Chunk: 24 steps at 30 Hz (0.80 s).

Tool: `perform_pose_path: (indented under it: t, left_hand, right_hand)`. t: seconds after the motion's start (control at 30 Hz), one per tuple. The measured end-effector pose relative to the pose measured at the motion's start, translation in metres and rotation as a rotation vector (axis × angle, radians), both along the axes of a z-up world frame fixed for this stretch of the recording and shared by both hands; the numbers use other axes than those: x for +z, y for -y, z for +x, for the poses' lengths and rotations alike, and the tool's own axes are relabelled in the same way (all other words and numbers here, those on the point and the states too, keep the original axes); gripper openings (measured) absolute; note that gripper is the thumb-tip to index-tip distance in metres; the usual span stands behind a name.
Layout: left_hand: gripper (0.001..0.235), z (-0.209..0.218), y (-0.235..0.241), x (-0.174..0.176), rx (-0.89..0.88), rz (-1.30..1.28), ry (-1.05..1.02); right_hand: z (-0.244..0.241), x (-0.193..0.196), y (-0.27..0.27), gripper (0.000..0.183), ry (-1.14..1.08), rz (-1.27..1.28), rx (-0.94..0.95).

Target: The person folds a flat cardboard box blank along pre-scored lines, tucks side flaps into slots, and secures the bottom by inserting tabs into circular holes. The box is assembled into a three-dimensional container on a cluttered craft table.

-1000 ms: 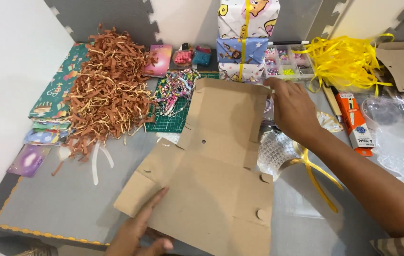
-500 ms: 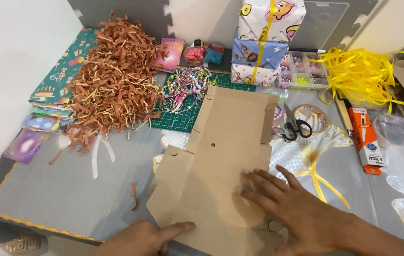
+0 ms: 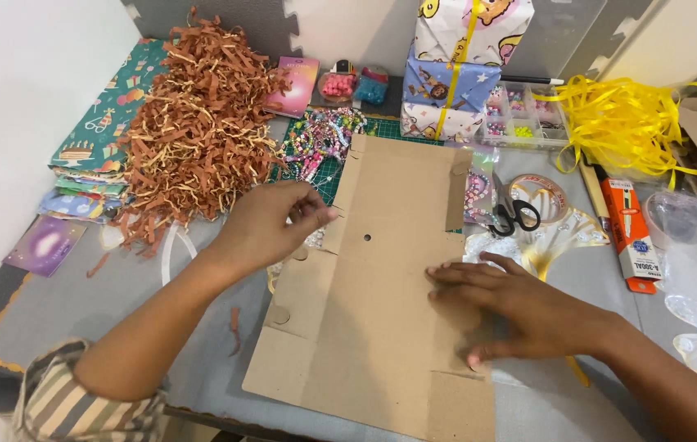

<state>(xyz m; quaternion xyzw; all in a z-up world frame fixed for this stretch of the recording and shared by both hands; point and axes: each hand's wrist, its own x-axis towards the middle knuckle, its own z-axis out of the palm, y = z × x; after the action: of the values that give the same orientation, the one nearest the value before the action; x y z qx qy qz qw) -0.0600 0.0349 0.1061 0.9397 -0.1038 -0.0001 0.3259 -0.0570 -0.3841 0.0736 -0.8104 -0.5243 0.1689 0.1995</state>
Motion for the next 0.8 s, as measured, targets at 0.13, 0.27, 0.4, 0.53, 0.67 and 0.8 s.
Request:
perform_pose_path:
  t: [0.13, 0.27, 0.4, 0.53, 0.67, 0.8]
  left_hand:
    - [0.065, 0.025, 0.007, -0.036, 0.076, 0.276, -0.095]
    - [0.062, 0.028, 0.016, -0.072, 0.042, 0.126, -0.032]
    - [0.027, 0.030, 0.017, -0.091, 0.028, -0.105, 0.110]
    - [0.011, 0.031, 0.016, -0.108, -0.027, -0.024, 0.419]
    - [0.009, 0.020, 0.018, -0.090, -0.056, -0.045, 0.411]
    - [0.039, 0.026, 0.012, -0.094, 0.038, -0.457, 0.261]
  right_hand:
    - [0.031, -0.031, 0.001, 0.039, 0.239, 0.054, -0.525]
    - [0.055, -0.028, -0.005, 0.045, 0.279, 0.012, -0.811]
    - [0.075, -0.020, -0.030, 0.059, 0.180, 0.029, -0.946]
    - [0.093, -0.017, -0.048, 0.074, 0.047, 0.066, -1.056]
    - [0.104, -0.030, -0.055, 0.083, -0.002, 0.115, -1.064]
    - [0.103, -0.048, -0.056, 0.070, -0.067, 0.674, -0.951]
